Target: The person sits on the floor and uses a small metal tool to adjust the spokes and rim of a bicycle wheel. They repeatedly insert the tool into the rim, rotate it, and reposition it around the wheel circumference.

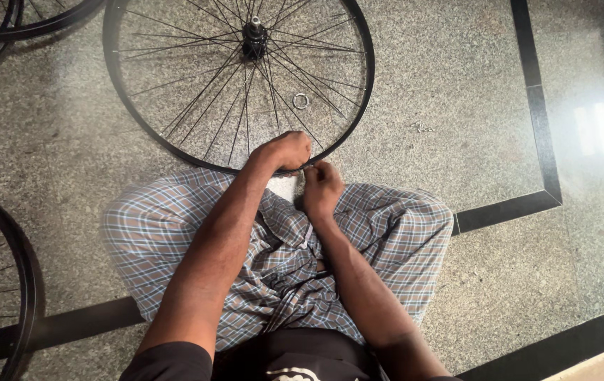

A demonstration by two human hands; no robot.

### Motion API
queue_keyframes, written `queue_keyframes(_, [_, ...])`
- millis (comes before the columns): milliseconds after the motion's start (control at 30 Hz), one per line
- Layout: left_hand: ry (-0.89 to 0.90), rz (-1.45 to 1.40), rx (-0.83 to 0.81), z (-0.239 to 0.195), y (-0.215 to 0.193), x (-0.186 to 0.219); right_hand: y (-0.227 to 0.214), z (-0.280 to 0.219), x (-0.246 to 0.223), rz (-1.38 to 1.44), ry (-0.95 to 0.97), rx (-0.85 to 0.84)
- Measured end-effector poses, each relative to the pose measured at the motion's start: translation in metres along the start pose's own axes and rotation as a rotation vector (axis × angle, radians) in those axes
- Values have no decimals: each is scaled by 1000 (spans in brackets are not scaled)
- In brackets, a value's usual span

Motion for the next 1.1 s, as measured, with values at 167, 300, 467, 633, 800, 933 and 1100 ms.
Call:
queue_keyframes(167, [114,113,94,1,-8,5,7,6,12,141,23,-20])
queue_keyframes(300, [133,92,86,10,-4,0,19,2,35,437,484,-47])
queue_keyframes(467, [357,421,175,21,2,11,5,-2,5,-193,-309,55])
queue_keyframes(633, [133,109,86,10,-4,3,34,-3,52,782,528,-73])
queue_keyframes(800, [131,139,89,-4,-10,8,12,-5,24,179,73,99])
queue_keyframes(933, [26,46,43,1,-6,3,3,-4,-12,-219,-320,92])
queue_keyframes(1100, [160,77,137,-1,-9,2,20,1,10,684,520,-22])
Point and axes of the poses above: each hand's wrist, its own z-axis towards the middle knuckle, its own y-axis out of the palm, x = y × z, the point moved 5 cm from there along z, towards the middle knuckle, and after that the axes turned 7 degrees about -y, right-handed, at the moved point
